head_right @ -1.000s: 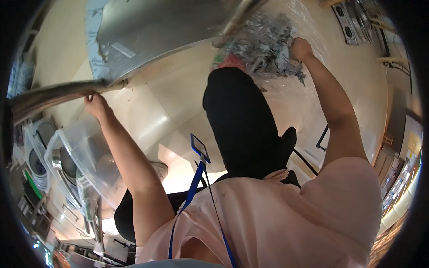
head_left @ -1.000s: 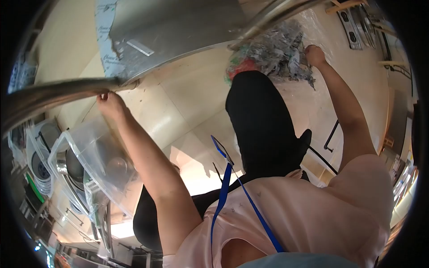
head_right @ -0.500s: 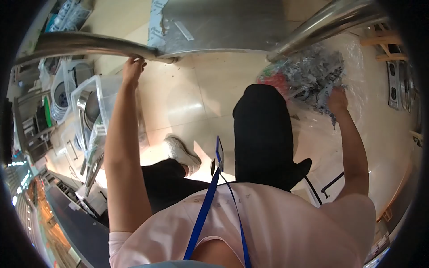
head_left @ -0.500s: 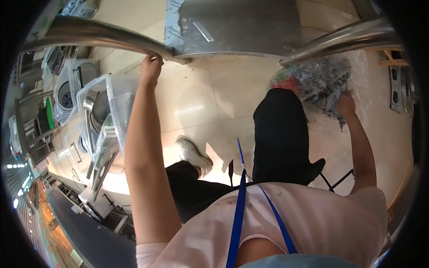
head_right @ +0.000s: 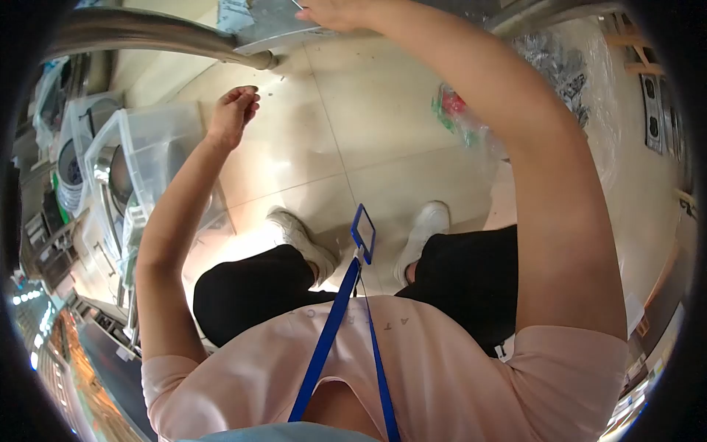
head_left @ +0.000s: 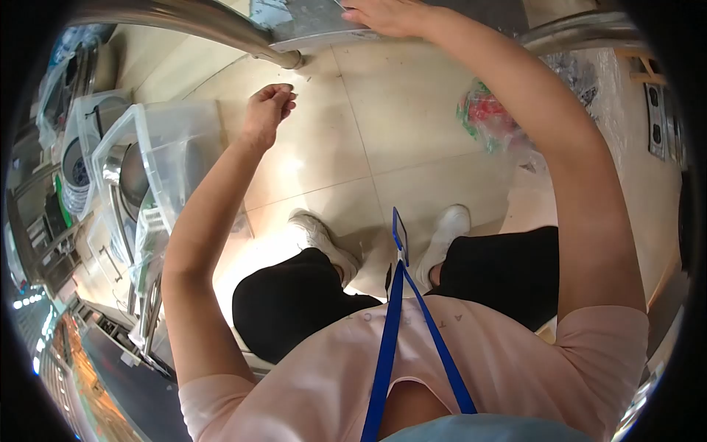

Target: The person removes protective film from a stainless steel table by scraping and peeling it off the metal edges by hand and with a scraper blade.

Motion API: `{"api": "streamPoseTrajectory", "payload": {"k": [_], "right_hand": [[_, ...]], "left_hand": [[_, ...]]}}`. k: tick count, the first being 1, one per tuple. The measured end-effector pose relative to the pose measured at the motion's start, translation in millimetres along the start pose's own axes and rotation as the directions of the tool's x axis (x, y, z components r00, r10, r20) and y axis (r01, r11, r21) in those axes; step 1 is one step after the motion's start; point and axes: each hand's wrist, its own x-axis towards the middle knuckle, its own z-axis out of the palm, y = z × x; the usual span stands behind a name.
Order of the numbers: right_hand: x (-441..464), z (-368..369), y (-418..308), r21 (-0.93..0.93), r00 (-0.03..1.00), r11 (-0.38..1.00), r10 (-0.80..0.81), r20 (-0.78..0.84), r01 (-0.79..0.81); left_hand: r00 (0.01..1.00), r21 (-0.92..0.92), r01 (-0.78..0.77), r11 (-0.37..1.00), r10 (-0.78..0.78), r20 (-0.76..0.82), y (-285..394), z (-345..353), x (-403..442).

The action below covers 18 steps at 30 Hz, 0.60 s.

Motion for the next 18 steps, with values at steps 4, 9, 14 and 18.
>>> {"api": "streamPoseTrajectory", "payload": {"k": [4,9,14,18], "right_hand": [[-36.9,-6.2,5.3,0.053,1.0,0.998,-0.023,0.016,0.022],[-90.3,-20.4,-28.2,0.395,0.864,0.829,0.481,-0.146,-0.395],[-147.2,8.9,-71.9,0.698,0.349,-0.143,0.785,0.512,-0.702],[-146.9,29.0,-40.3,0.845,0.418,-0.306,0.763,0.493,-0.438]], "left_hand": [[0.968,0.011,0.011,1.0,-0.013,0.249,-4.0,28.1,10.5],[0.885,0.126,-0.016,0.992,-0.045,0.463,9.0,70.0,12.5],[0.86,0.187,-0.023,0.982,-0.076,0.505,6.9,77.0,14.4],[0.923,0.162,0.032,0.986,-0.091,0.375,-12.5,77.8,17.9]]}}
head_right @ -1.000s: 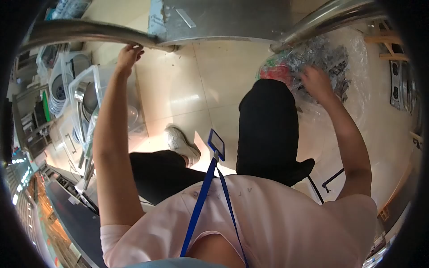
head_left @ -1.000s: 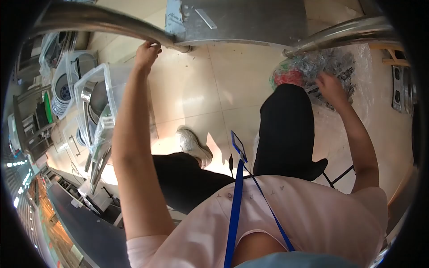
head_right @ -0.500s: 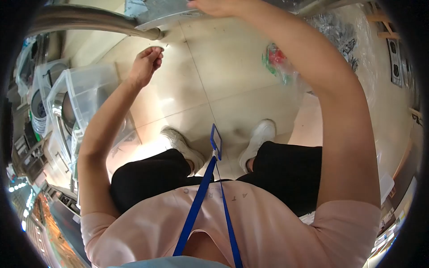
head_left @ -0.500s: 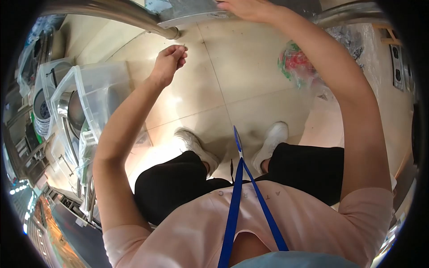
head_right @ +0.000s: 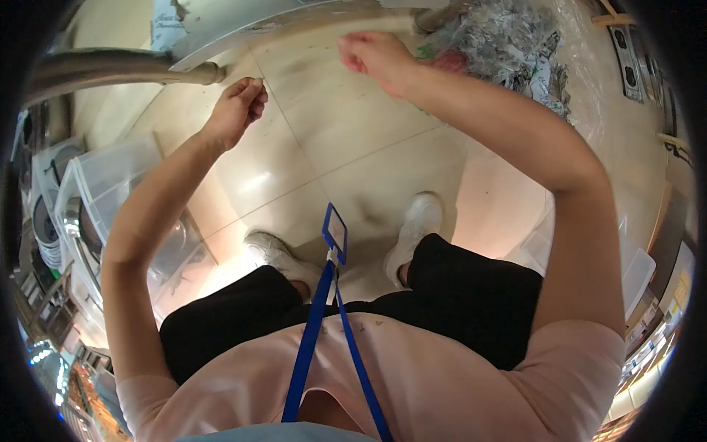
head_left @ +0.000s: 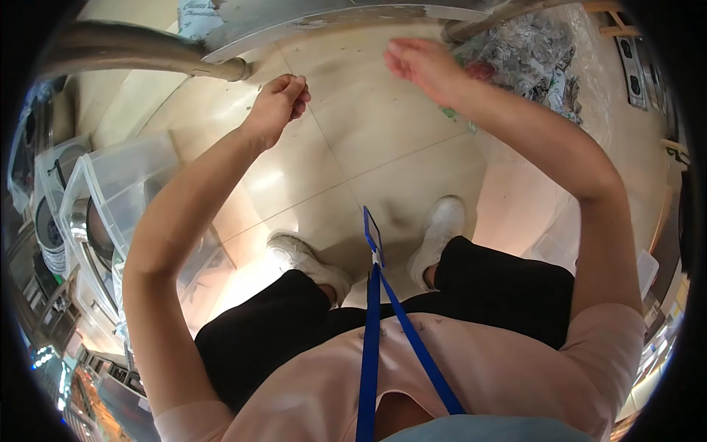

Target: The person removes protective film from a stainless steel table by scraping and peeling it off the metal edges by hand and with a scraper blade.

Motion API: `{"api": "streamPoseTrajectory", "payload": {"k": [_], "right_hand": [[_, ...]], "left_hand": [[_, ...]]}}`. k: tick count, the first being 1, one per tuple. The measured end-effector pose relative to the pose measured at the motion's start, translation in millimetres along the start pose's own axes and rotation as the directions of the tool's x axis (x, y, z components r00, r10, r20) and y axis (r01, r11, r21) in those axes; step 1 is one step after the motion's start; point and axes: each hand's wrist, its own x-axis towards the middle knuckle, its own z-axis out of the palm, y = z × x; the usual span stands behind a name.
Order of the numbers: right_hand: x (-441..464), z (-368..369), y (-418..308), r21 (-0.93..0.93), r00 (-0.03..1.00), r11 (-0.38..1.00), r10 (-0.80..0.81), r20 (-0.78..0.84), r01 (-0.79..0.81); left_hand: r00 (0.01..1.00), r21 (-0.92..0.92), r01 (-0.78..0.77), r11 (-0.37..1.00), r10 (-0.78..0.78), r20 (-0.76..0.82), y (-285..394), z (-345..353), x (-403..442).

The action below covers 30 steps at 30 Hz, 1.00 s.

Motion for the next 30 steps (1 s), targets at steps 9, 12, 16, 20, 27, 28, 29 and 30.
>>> {"api": "streamPoseTrajectory", "payload": {"k": [9,12,16,20,27,28,29,30], "right_hand": [[58.9,-8.0,6.6,0.503,0.992,0.856,-0.113,-0.05,0.123],[49.1,6.8,-0.9,0.511,0.992,0.851,-0.094,-0.082,0.123],[51.8,10.0,-1.0,0.504,0.988,0.852,-0.089,-0.126,0.141],[63.7,15.3,1.1,0.555,0.981,0.817,-0.06,-0.187,0.155],[2.4,45.4,8.3,-0.342,0.977,0.916,-0.207,0.041,0.208],[-4.6,47.4,-5.0,-0.543,0.882,0.716,-0.46,0.103,0.438],[-9.7,50.0,-19.4,-0.683,0.721,0.423,-0.656,0.222,0.595],[-5.9,50.8,-40.3,-0.74,0.626,0.258,-0.732,0.27,0.621]], "left_hand": [[0.999,-0.32,-0.049,0.946,0.049,-0.009,10.1,-2.7,17.3],[0.999,-0.343,-0.035,0.939,0.043,0.015,14.5,-1.0,22.0],[0.998,-0.367,-0.015,0.93,0.035,0.047,16.7,3.2,27.6],[0.998,-0.368,-0.003,0.93,0.028,0.063,15.7,6.2,29.8],[1.0,-0.405,0.005,0.914,-0.014,-0.019,12.3,-10.5,29.1],[0.997,-0.384,-0.028,0.923,-0.003,-0.08,11.3,-7.8,26.3],[0.99,-0.361,-0.056,0.931,0.004,-0.143,9.3,-7.6,23.1],[0.989,-0.334,-0.071,0.94,0.024,-0.143,3.2,-11.5,24.8]]}}
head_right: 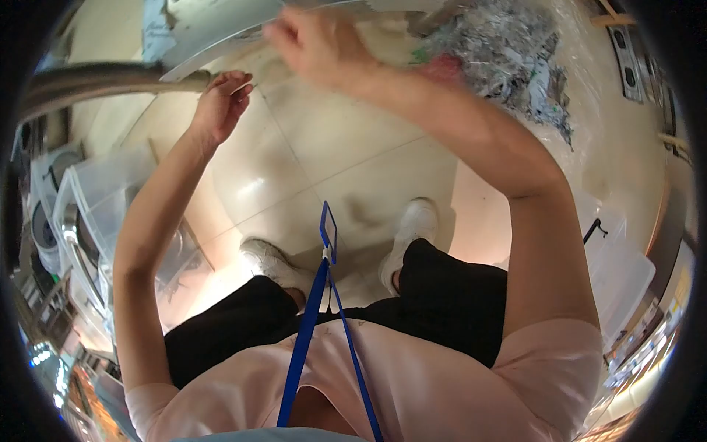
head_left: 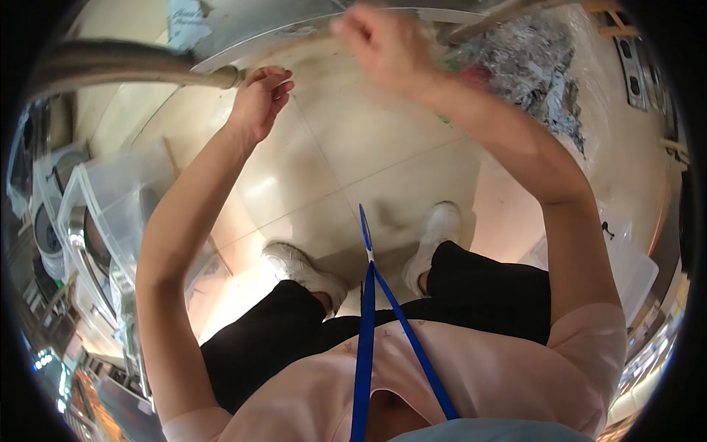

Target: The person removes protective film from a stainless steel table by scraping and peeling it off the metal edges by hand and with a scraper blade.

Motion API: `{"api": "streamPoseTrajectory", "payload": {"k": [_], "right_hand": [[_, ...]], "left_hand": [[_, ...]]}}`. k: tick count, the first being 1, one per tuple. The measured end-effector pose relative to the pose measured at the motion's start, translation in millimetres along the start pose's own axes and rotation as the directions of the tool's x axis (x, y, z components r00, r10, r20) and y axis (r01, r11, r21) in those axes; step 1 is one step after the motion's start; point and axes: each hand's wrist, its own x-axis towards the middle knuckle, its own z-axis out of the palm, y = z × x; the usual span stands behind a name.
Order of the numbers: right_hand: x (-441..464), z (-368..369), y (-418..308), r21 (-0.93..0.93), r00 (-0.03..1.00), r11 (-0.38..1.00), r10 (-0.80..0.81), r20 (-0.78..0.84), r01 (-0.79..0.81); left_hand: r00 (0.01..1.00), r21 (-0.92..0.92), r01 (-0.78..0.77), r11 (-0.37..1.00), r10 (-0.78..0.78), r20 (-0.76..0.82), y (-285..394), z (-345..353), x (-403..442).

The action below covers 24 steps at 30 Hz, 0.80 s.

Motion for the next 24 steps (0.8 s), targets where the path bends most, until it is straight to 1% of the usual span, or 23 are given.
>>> {"api": "streamPoseTrajectory", "payload": {"k": [1,3,4,7,8,10,13,16,19,22,24], "right_hand": [[20.1,-6.9,2.5,-0.134,0.991,0.984,-0.125,-0.052,0.117],[47.5,-4.0,13.3,-0.306,0.967,0.927,-0.247,-0.062,0.217],[55.8,-2.7,16.3,-0.393,0.95,0.882,-0.306,-0.064,0.258],[48.0,5.4,24.4,-0.489,0.919,0.794,-0.393,0.042,0.362],[42.3,6.1,27.8,-0.473,0.913,0.799,-0.407,0.03,0.371],[30.1,4.0,27.1,-0.44,0.901,0.808,-0.433,0.007,0.392],[18.5,-2.6,33.8,-0.306,0.902,0.862,-0.431,-0.019,0.405],[14.9,-8.6,30.0,-0.316,0.954,0.916,-0.287,-0.091,0.246],[16.1,-14.8,33.5,-0.244,0.968,0.955,-0.21,-0.137,0.172],[19.5,-14.2,35.2,-0.279,0.963,0.944,-0.225,-0.147,0.178],[11.5,-16.0,29.5,-0.264,0.954,0.939,-0.264,-0.144,0.22]], "left_hand": [[1.0,0.004,0.005,1.0,-0.004,-0.022,0.3,2.3,-2.3],[0.999,-0.005,-0.008,1.0,0.008,-0.036,1.4,4.0,-2.5],[1.0,-0.021,-0.008,1.0,0.008,-0.002,5.1,5.1,-2.8],[0.999,-0.037,-0.034,0.999,0.034,0.019,18.4,14.9,-9.4],[0.998,-0.06,-0.059,0.996,0.06,0.01,20.6,18.1,-12.5],[0.998,-0.051,-0.057,0.997,0.058,0.022,22.4,19.8,-15.1],[0.998,-0.041,-0.044,0.998,0.045,0.039,19.2,18.2,-15.1],[0.998,-0.035,-0.037,0.999,0.039,0.045,18.9,18.8,-13.9],[0.999,-0.019,-0.027,0.999,0.027,0.044,19.5,22.2,-11.9],[0.999,-0.024,-0.025,0.999,0.026,0.047,18.5,22.1,-11.2],[0.999,-0.026,-0.034,0.999,0.035,0.036,17.6,20.4,-8.1]]}}
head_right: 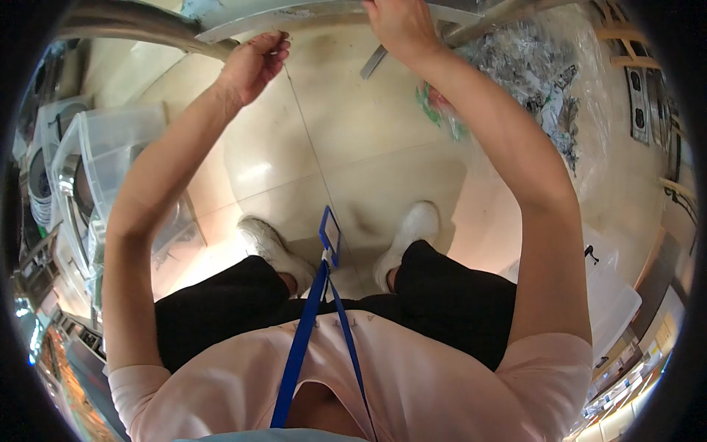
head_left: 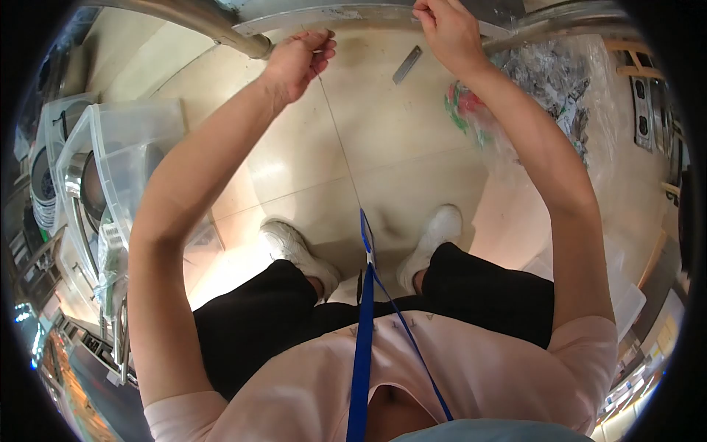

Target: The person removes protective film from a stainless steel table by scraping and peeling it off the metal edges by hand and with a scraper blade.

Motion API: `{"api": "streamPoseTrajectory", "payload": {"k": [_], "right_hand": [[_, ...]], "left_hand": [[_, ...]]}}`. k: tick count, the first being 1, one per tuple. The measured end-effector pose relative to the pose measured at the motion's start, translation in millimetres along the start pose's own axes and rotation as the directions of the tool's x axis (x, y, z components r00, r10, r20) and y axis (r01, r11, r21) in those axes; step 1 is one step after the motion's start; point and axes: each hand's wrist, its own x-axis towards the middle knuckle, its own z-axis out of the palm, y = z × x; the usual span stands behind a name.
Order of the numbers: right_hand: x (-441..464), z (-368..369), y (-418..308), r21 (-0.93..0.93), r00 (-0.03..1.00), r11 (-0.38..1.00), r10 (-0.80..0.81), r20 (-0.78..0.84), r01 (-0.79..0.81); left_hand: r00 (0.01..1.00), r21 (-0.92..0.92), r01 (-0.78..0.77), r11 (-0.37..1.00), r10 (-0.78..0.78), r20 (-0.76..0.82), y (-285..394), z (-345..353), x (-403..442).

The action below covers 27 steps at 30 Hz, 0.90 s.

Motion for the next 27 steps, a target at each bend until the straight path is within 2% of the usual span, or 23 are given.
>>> {"api": "streamPoseTrajectory", "payload": {"k": [1,4,7,10,13,16,19,22,27], "right_hand": [[-4.7,-2.3,-2.9,0.009,1.0,1.0,-0.016,0.0,0.016],[-55.0,19.2,35.2,-0.17,0.919,0.984,0.016,0.394,0.055],[-90.5,44.0,67.2,-0.226,0.8,0.972,0.086,0.594,0.063],[-96.8,49.9,79.4,-0.179,0.78,0.914,-0.193,0.596,0.363],[-89.5,53.2,84.9,-0.204,0.578,0.916,-0.037,0.815,0.346],[-93.4,52.8,90.6,-0.161,0.592,0.896,-0.13,0.795,0.413],[-97.9,56.5,96.5,-0.082,0.582,0.813,-0.338,0.74,0.577],[-96.1,58.3,93.6,-0.091,0.53,0.764,-0.351,0.772,0.639],[-93.0,66.3,94.8,-0.072,0.53,0.733,-0.418,0.738,0.677]], "left_hand": [[1.0,0.004,-0.008,1.0,0.008,-0.013,0.6,-4.4,1.4],[0.998,0.02,-0.012,1.0,0.014,-0.066,-1.6,-17.5,6.4],[0.994,0.048,0.034,0.998,-0.029,-0.102,-10.6,-28.0,13.6],[0.991,0.094,0.089,0.992,-0.079,-0.108,-16.0,-28.1,11.6],[0.989,0.11,0.124,0.986,-0.113,-0.097,-20.6,-26.8,11.2],[0.987,0.118,0.139,0.983,-0.128,-0.096,-25.7,-28.4,13.0],[0.984,0.113,0.16,0.981,-0.149,-0.097,-30.8,-31.9,15.4],[0.979,0.124,0.181,0.976,-0.166,-0.122,-37.0,-32.5,18.2],[0.975,0.102,0.202,0.974,-0.19,-0.113,-41.7,-31.5,20.5]]}}
